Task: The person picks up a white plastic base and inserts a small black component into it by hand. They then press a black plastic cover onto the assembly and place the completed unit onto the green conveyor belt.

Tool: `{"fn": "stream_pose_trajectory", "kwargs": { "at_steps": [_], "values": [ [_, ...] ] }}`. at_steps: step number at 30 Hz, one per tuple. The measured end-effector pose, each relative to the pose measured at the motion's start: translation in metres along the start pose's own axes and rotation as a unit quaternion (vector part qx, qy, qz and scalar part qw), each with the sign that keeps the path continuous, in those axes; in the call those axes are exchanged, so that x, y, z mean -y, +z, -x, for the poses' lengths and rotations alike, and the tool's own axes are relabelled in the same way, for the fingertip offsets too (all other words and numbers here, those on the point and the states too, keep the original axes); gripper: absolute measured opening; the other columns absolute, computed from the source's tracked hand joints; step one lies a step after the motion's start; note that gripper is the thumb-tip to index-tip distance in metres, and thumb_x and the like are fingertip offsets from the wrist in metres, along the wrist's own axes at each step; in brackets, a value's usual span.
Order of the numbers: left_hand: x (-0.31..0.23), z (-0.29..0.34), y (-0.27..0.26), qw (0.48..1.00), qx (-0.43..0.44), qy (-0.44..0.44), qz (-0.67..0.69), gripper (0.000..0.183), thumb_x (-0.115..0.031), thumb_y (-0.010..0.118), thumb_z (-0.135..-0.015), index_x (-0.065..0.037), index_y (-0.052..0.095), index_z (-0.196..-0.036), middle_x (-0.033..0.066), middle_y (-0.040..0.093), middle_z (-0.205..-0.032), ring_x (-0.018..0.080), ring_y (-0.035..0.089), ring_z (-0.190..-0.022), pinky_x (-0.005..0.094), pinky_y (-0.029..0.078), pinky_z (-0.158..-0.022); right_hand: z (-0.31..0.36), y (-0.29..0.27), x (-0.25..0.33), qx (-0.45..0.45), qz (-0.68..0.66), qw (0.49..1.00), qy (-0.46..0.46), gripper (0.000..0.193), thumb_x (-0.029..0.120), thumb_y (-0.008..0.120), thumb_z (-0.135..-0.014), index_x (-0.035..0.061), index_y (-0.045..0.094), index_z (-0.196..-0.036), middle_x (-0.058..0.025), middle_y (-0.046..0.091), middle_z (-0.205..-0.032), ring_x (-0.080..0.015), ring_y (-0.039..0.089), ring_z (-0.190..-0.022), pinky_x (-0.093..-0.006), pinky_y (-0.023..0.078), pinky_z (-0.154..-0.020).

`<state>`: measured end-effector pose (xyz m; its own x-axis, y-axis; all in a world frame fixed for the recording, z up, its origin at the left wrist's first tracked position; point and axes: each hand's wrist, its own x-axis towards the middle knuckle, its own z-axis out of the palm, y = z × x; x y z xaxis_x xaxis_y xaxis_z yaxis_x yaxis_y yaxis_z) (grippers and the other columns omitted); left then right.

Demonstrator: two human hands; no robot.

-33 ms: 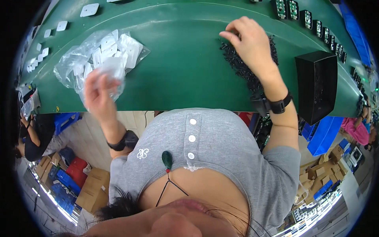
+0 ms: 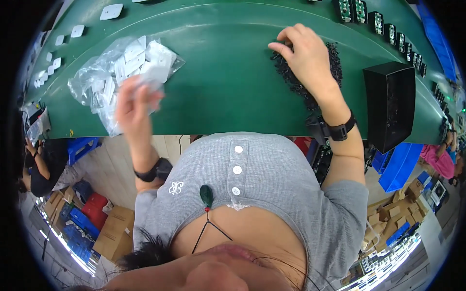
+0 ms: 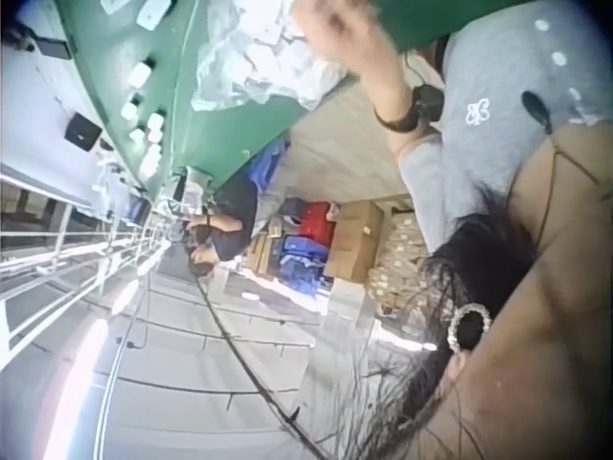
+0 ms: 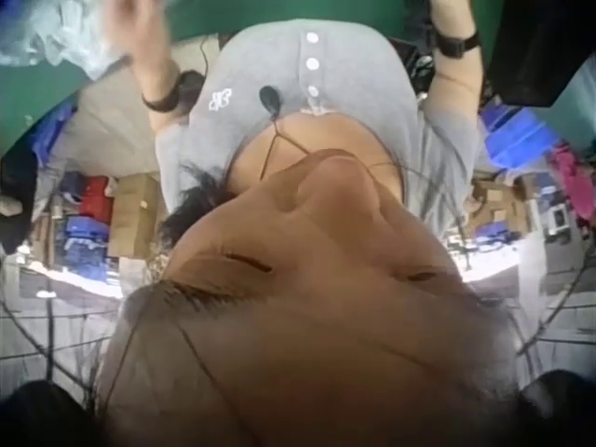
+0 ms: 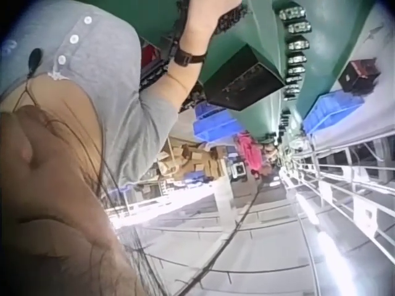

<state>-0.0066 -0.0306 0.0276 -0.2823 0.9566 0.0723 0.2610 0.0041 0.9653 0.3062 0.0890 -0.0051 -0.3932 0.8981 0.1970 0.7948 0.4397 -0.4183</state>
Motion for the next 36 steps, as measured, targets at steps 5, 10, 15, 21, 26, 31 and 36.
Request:
{"fn": "stream_pose_trajectory", "kwargs": {
  "at_steps": [5, 10, 15, 21, 26, 31, 36],
  "values": [
    [0.029, -0.015, 0.054, 0.977, 0.137, -0.098, 0.133, 0.017, -0.01, 0.063, -0.093, 0.002, 0.062, -0.105, 0.0077, 0.066, -0.088, 0.013, 0.063, -0.069, 0.024, 0.048, -0.059, 0.005, 0.024, 0.007, -0.016, 0.021, 1.0, -0.008, 0.02, 0.016, 0.074, -0.079, 0.0042, 0.059, -0.087, -0.0062, 0.057, -0.08, -0.023, 0.056, -0.069, -0.0343, 0.047, -0.064],
    [0.023, -0.018, 0.063, 0.952, 0.153, 0.162, -0.211, 0.027, -0.009, 0.068, -0.08, -0.004, 0.064, -0.106, 0.0075, 0.058, -0.088, 0.0266, 0.052, -0.089, 0.036, 0.044, -0.076, 0.003, 0.024, 0.01, -0.007, 0.076, 0.996, -0.047, 0.013, 0.005, 0.066, -0.08, 0.0035, 0.056, -0.088, -0.0098, 0.055, -0.084, -0.0298, 0.056, -0.082, -0.0377, 0.048, -0.073],
    [0.021, -0.022, 0.067, 0.86, 0.137, 0.274, -0.409, 0.031, 0.0, 0.062, -0.078, -0.006, 0.06, -0.108, 0.0084, 0.058, -0.092, 0.0288, 0.054, -0.088, 0.0374, 0.044, -0.077, 0.006, 0.032, 0.015, -0.009, 0.173, 0.981, -0.087, 0.016, -0.002, 0.058, -0.073, 0.0016, 0.055, -0.089, -0.0127, 0.054, -0.089, -0.0297, 0.055, -0.086, -0.0367, 0.049, -0.077],
    [0.019, -0.03, 0.062, 0.828, 0.217, 0.251, -0.451, 0.033, 0.002, 0.061, -0.079, -0.005, 0.057, -0.112, 0.0113, 0.057, -0.093, 0.0327, 0.056, -0.089, 0.041, 0.046, -0.077, 0.004, 0.034, 0.025, -0.027, 0.246, 0.958, -0.142, 0.017, 0.003, 0.058, -0.071, 0.0021, 0.054, -0.087, -0.011, 0.052, -0.09, -0.025, 0.055, -0.086, -0.0328, 0.049, -0.078],
    [-0.004, -0.039, 0.065, 0.905, 0.285, 0.155, -0.275, 0.035, -0.001, 0.065, -0.082, -0.004, 0.056, -0.115, 0.0147, 0.059, -0.094, 0.0279, 0.061, -0.075, 0.0366, 0.05, -0.065, 0.011, 0.027, 0.015, -0.04, 0.083, 0.989, -0.119, 0.014, 0.0, 0.062, -0.076, -0.0005, 0.056, -0.088, -0.0117, 0.054, -0.088, -0.0254, 0.057, -0.086, -0.0328, 0.05, -0.076],
    [0.012, -0.025, 0.084, 0.961, 0.27, -0.065, -0.003, 0.032, -0.005, 0.067, -0.086, -0.003, 0.055, -0.116, 0.0098, 0.064, -0.092, 0.0121, 0.056, -0.052, 0.0253, 0.045, -0.049, 0.024, 0.01, 0.04, 0.007, -0.28, 0.957, 0.075, 0.017, 0.002, 0.066, -0.086, -0.003, 0.058, -0.1, -0.0093, 0.06, -0.089, -0.0165, 0.063, -0.082, -0.0287, 0.052, -0.071],
    [0.016, -0.017, 0.114, 0.959, 0.262, -0.082, 0.074, 0.008, -0.003, 0.062, -0.09, 0.0, 0.062, -0.098, 0.0081, 0.063, -0.089, 0.0109, 0.058, -0.05, 0.0243, 0.044, -0.046, 0.036, 0.015, 0.056, -0.013, -0.527, 0.836, 0.154, 0.012, 0.006, 0.066, -0.088, -0.0004, 0.061, -0.098, -0.0025, 0.061, -0.093, -0.0093, 0.059, -0.085, -0.0253, 0.049, -0.076]
  ]
}}
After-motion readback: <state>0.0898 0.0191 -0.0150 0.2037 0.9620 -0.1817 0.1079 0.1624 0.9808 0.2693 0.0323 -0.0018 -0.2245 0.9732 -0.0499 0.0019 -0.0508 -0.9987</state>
